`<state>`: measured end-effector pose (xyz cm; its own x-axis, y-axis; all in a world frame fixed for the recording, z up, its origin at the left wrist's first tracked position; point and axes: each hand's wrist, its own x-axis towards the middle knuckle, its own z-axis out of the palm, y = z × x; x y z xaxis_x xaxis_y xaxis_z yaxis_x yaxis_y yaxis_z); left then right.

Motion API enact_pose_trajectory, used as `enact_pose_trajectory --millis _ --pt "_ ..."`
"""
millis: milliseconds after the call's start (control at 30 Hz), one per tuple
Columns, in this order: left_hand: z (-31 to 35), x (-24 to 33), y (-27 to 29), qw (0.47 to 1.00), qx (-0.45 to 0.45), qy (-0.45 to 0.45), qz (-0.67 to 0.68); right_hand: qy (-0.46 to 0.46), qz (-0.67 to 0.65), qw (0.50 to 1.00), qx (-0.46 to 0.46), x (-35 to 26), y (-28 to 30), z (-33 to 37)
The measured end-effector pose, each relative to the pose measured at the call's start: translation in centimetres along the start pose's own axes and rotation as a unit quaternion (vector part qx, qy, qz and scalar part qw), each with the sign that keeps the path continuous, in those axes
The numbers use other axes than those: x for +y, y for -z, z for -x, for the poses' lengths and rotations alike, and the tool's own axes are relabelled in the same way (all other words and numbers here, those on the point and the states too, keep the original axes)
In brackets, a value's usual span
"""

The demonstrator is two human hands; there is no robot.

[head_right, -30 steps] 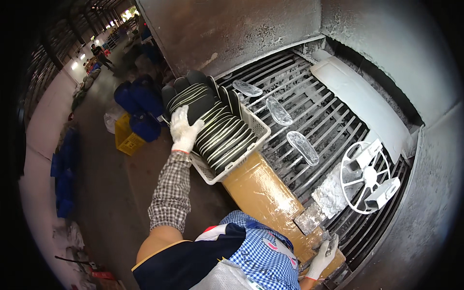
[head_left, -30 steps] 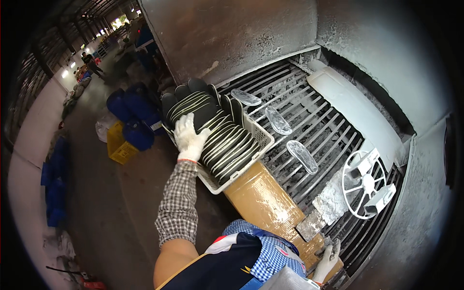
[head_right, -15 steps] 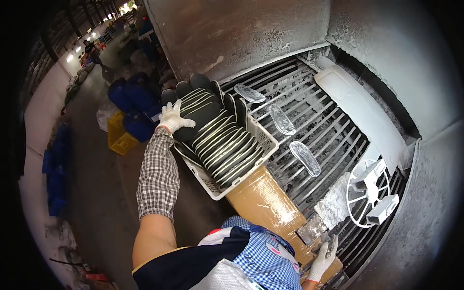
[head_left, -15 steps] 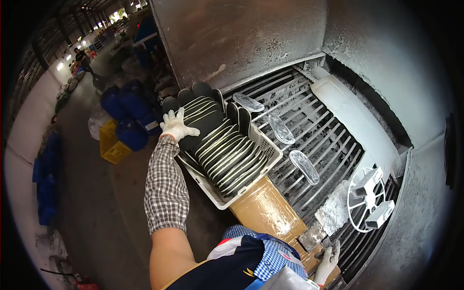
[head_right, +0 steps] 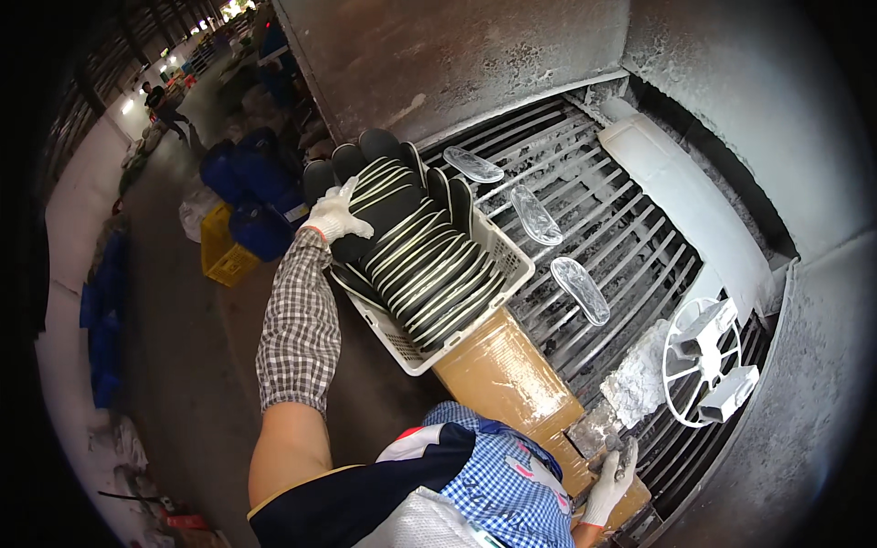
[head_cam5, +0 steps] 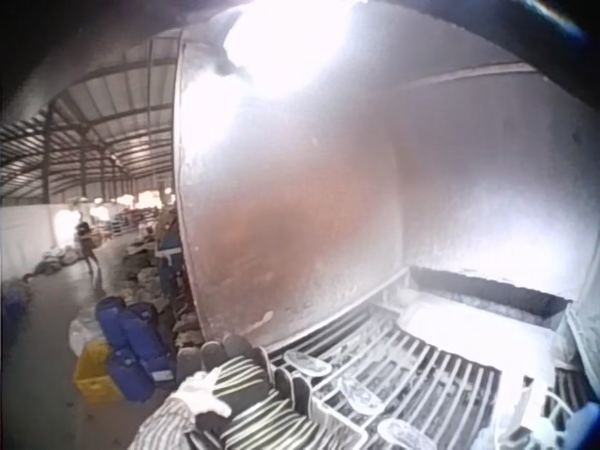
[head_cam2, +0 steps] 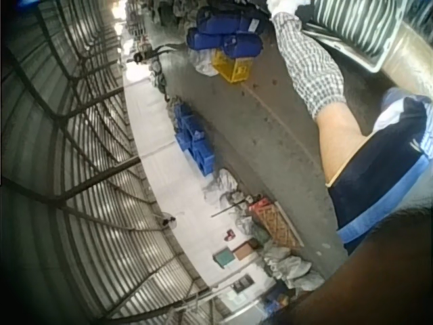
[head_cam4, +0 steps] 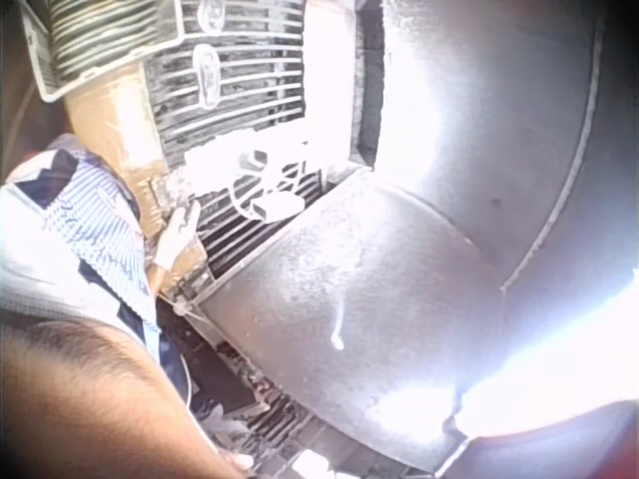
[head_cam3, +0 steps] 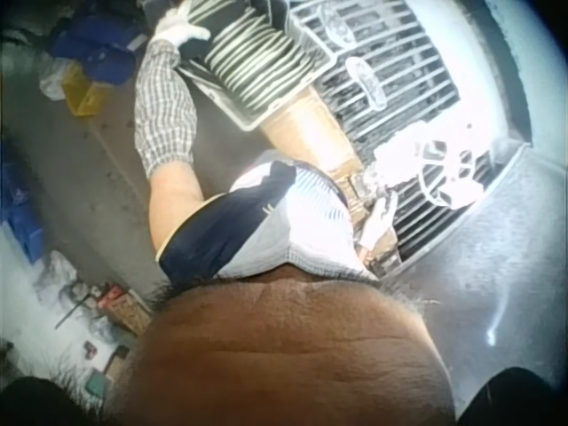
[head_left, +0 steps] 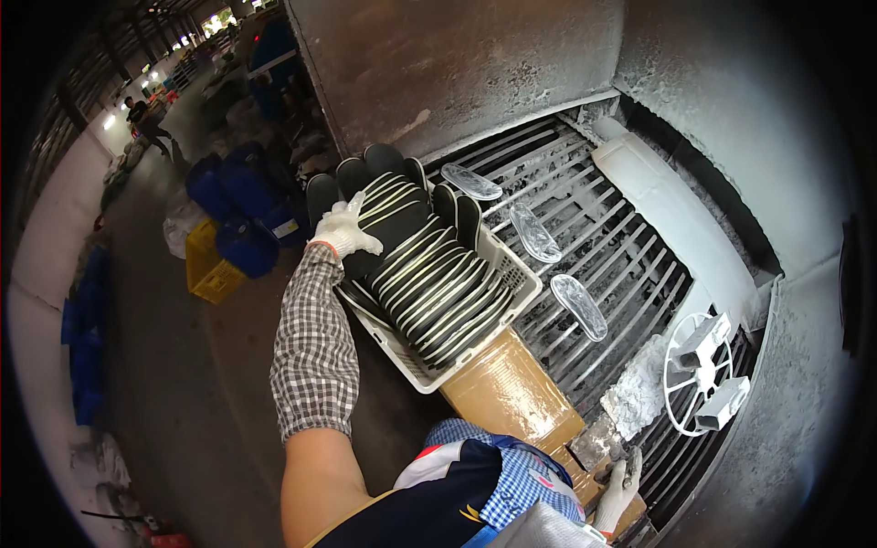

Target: The person repeatedly spray paints small black plastic parts white using a spray gun. They pick each part from a white basket, apply paint to both sides while rotating it, and place it on a metal grate to dry. The process is repeated for multiple parts throughout the clip.

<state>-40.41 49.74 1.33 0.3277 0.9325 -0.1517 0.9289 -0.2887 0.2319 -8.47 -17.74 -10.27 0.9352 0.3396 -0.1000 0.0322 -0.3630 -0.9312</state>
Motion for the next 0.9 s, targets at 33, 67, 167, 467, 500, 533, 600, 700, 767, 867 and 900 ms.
enact_pose_trajectory --millis 33,67,167,467,500,533,600,700,767,867,900 --pt "-0.3 -0.5 -0.2 1.0 -0.009 0.003 0.021 -0.012 -0.001 1.0 -0.005 -0.1 0.0 0.0" --pt "-0.6 -0.9 -0.4 0.999 -0.019 0.005 0.041 -0.037 -0.006 0.999 -0.015 -0.3 0.2 0.1" --pt "-1.2 -1.3 -0.6 0.997 -0.01 0.01 0.081 -0.095 -0.022 0.994 -0.039 -3.6 -0.6 0.3" --pt "-2.3 -0.3 -1.1 0.993 0.051 -0.045 0.097 -0.076 -0.015 0.995 -0.055 -0.6 0.1 -0.8" --pt "-2.3 0.6 -0.9 0.992 0.039 -0.05 0.109 -0.047 -0.007 0.998 -0.042 0.3 0.3 -0.8" --pt "-1.9 1.1 -0.7 0.993 0.06 -0.057 0.088 -0.034 0.012 0.999 -0.041 0.5 0.2 -0.9" --pt "0.0 3.5 1.0 0.996 0.068 -0.032 0.039 -0.037 0.005 0.999 -0.039 0.6 0.1 -1.0" --pt "3.5 5.4 2.6 0.989 0.133 -0.042 0.051 -0.067 -0.009 0.996 -0.051 -0.8 -0.2 -1.0" --pt "5.9 7.2 3.3 0.975 0.161 -0.092 0.125 -0.056 0.002 0.997 -0.048 -1.3 -0.4 -1.0" --pt "10.3 11.4 3.0 0.94 0.163 -0.173 0.246 0.008 0.007 0.999 -0.036 0.0 -0.1 -0.9" --pt "12.0 13.0 2.4 0.922 0.155 -0.206 0.289 0.005 0.02 0.999 -0.03 0.2 -0.2 -0.9"
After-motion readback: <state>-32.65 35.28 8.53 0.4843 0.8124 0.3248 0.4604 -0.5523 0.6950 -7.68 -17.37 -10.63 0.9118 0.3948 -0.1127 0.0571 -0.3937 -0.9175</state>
